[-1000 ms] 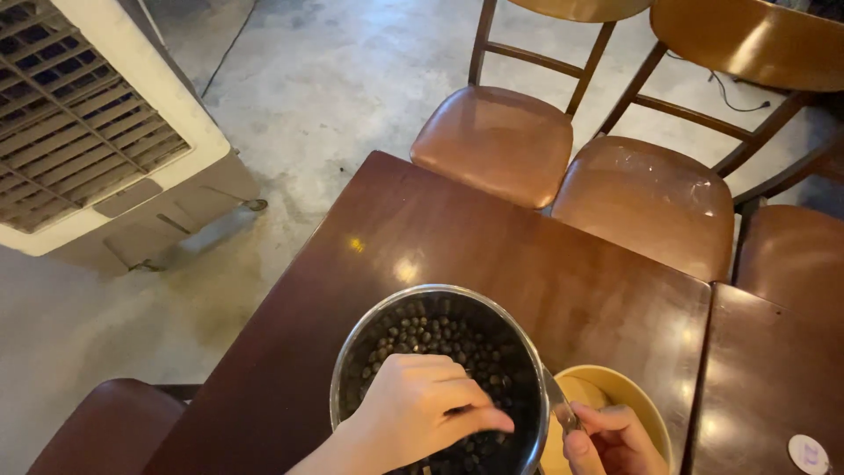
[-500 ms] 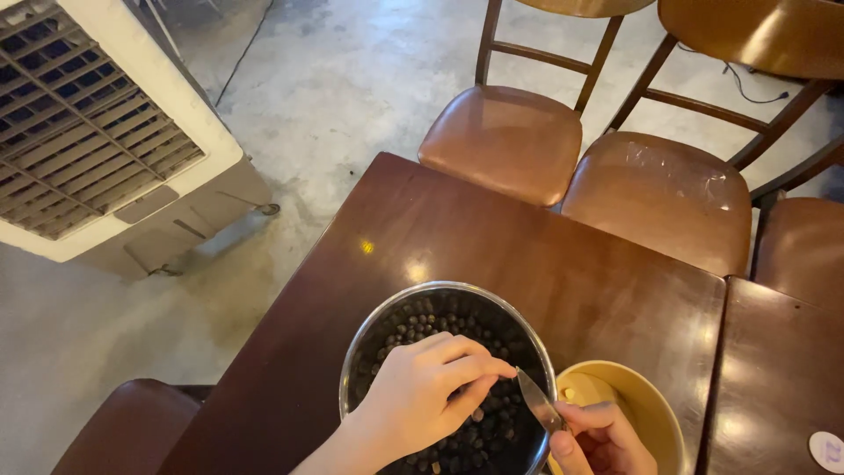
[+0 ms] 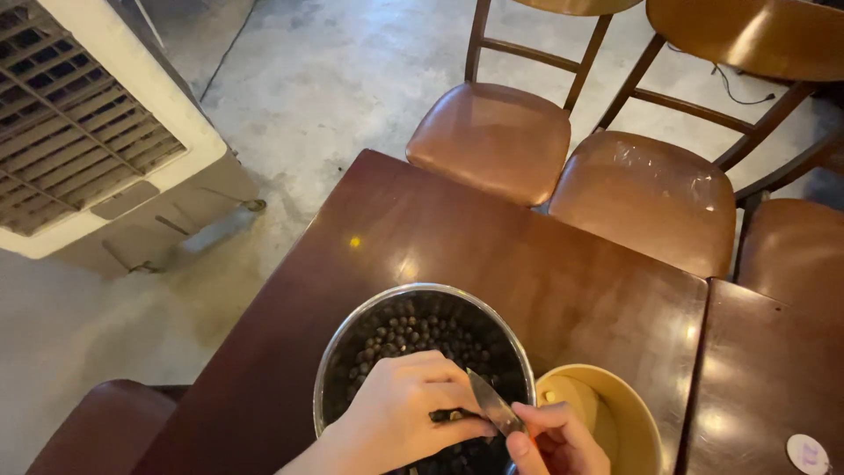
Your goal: The person peels lotus seeds, taking them one at a time from a metal bowl, cutting the shells open with a knife, and placing the peeled seeds into a container.
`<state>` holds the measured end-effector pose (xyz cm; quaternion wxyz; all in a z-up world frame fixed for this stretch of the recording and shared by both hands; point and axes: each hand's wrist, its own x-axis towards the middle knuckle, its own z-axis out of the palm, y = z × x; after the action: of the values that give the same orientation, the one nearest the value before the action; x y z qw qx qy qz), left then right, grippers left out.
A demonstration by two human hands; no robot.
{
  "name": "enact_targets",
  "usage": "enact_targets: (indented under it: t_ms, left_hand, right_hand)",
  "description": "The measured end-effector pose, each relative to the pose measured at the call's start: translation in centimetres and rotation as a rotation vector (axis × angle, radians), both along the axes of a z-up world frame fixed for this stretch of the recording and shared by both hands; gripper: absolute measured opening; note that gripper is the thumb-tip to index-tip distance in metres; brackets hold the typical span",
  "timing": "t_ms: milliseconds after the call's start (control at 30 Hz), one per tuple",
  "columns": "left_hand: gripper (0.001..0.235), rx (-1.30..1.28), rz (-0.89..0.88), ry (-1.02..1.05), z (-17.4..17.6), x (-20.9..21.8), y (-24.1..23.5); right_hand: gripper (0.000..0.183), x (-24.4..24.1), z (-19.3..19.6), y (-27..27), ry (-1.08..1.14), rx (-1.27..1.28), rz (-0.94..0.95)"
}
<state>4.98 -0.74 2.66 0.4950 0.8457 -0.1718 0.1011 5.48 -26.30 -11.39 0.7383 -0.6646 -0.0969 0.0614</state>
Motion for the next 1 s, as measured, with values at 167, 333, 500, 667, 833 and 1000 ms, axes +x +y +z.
enact_targets:
  t_ms: [167,333,500,667,833,1000]
  left_hand:
    - [0.021,-0.085,-0.023,-0.002,0.3,0.4,0.1]
    - [0.028,-0.059,0.019,0.026,-0.1,0.2,-0.4]
    - [0.024,-0.132,-0.028,-0.046,0.0,-0.8,-0.6]
    - [0.012,-0.144,-0.078,-0.077,0.4,-1.0,-0.7]
    - [0.017,-0.277,-0.220,-0.125,-0.7,-2.7,-0.8]
    - [0.013,-0.155,-0.291,-0.256,-2.5,-4.7,-1.7]
  right_hand:
    - [0.023,-0.3,1.0,1.0,0.062,0.047,0.051]
    - [0.025,-1.0,2.0,1.0,0.116,0.029,-0.009]
    - [0.029,-2.1,4.6,1.5,0.006,-0.039,-0.065]
    - [0.037,-2.5,9.9,2.7,-0.098,-0.103,0.029]
    - [0.037,-5.9,13.9,3.5,-0.123,-0.169,-0.039]
    - [0.035,-8.8,14.8,4.4,-0.112,-0.230,-0.049]
